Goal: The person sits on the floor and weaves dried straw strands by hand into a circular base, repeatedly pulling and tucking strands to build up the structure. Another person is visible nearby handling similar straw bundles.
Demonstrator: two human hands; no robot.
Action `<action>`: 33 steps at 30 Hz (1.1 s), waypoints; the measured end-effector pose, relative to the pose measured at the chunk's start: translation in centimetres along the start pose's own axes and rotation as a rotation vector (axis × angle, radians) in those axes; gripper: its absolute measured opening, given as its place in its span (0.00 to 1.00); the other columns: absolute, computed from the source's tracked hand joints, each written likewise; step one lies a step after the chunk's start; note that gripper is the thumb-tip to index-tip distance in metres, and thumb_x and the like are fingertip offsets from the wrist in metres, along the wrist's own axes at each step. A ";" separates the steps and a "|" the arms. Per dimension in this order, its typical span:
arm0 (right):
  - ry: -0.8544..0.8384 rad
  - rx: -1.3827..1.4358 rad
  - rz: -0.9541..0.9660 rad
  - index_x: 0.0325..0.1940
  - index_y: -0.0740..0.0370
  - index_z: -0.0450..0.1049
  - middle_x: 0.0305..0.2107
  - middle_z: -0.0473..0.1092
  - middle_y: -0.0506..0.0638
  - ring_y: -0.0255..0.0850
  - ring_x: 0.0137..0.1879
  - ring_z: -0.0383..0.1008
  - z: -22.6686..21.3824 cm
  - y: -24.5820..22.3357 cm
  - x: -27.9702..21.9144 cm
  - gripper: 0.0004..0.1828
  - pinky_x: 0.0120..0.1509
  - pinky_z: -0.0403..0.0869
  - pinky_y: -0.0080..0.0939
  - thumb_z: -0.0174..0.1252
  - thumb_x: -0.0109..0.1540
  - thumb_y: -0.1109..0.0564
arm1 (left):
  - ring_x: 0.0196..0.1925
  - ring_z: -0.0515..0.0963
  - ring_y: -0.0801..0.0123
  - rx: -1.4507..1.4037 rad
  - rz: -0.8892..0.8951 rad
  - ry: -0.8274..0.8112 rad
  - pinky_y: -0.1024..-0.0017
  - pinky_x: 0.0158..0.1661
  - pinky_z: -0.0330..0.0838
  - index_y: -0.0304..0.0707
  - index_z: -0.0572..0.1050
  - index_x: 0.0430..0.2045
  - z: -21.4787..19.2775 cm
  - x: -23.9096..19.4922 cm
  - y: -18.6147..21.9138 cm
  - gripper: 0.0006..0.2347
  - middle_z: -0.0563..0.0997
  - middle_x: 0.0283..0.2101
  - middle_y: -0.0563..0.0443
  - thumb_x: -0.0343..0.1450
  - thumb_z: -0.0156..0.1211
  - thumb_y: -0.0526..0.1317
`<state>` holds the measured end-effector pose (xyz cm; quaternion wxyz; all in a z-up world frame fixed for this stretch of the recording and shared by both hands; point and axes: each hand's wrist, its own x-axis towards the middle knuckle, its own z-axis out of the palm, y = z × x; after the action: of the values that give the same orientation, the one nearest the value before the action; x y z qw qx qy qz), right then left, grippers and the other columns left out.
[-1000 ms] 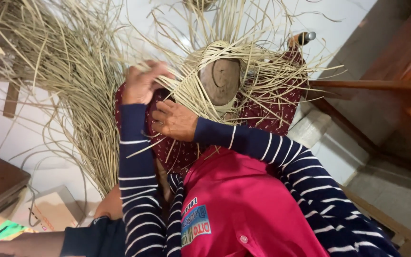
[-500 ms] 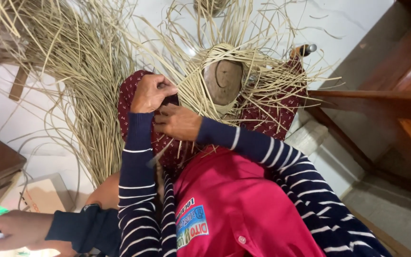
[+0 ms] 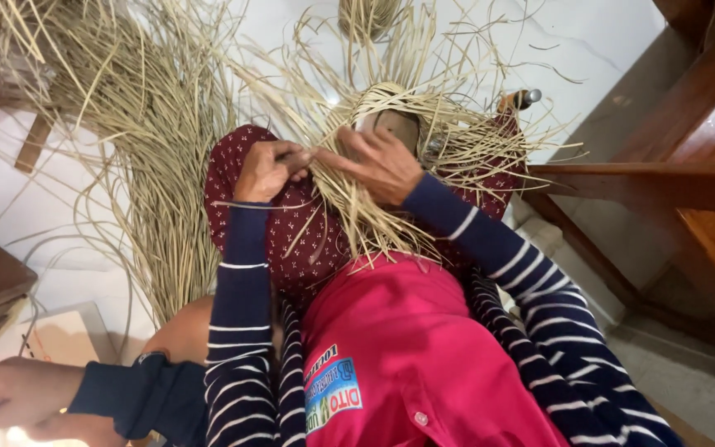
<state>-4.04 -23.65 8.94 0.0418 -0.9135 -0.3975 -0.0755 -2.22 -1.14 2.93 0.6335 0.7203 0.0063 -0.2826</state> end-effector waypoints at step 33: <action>0.198 0.311 0.174 0.27 0.52 0.65 0.26 0.63 0.48 0.47 0.34 0.68 12.8 2.7 6.7 0.18 0.36 0.70 0.46 0.58 0.53 0.38 | 0.24 0.71 0.72 -0.178 0.214 0.336 0.75 0.28 0.70 0.30 0.76 0.28 3.8 -0.3 -2.5 0.03 0.74 0.24 0.47 0.68 0.57 0.32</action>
<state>3.80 -18.89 -2.61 0.2278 -0.9150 -0.3179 -0.0987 -4.91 -3.99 0.66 0.7109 0.6951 0.0603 -0.0881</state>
